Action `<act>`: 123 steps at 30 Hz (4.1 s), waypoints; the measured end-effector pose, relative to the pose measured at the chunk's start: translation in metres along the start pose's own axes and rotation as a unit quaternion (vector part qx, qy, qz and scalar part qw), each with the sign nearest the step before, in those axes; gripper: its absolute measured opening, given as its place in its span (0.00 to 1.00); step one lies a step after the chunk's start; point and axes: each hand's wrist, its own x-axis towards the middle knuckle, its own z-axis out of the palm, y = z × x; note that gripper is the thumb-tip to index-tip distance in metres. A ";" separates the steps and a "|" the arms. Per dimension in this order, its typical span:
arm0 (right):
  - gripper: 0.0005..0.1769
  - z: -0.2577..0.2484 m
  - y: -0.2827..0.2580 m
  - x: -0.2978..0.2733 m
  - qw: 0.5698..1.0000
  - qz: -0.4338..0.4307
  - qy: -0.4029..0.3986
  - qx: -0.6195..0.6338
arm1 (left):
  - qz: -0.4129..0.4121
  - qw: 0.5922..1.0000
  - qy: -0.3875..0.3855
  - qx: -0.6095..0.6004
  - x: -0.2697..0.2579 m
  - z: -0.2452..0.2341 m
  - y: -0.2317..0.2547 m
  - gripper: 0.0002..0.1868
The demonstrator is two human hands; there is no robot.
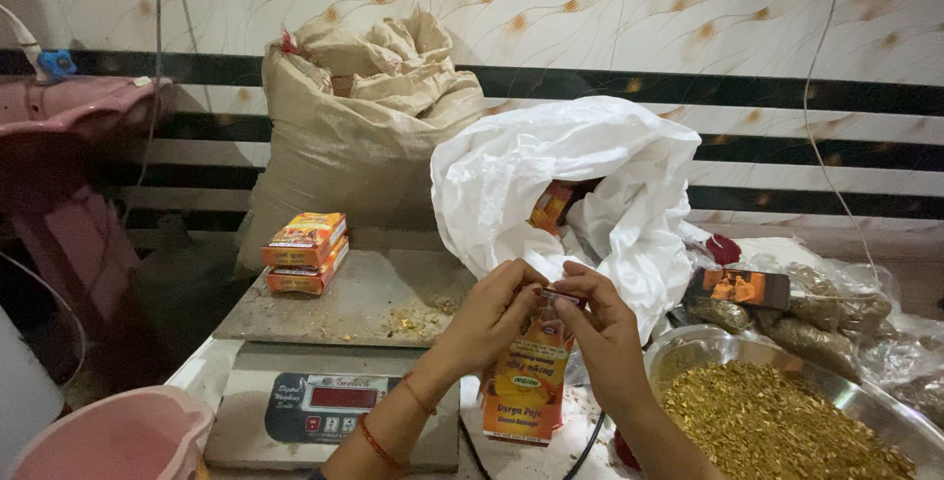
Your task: The person opens a white plastic bag, retrieves small orange boxes, and fills each with grains from a metal tray using a plastic bag. The person seals each box with tape from a red tape dispenser and stacks the sealed boxes on the table.
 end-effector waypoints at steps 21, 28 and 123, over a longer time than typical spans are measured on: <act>0.05 -0.003 -0.007 -0.007 0.972 0.093 0.022 0.216 | 0.085 0.993 0.007 0.085 -0.005 0.004 0.003 0.16; 0.29 0.000 -0.035 -0.011 0.961 0.163 -0.002 0.222 | 0.092 0.989 -0.030 0.109 -0.008 -0.002 0.006 0.18; 0.01 -0.518 0.008 0.023 0.785 -0.226 0.291 -0.498 | -0.059 0.974 -0.205 0.078 -0.035 0.114 -0.001 0.35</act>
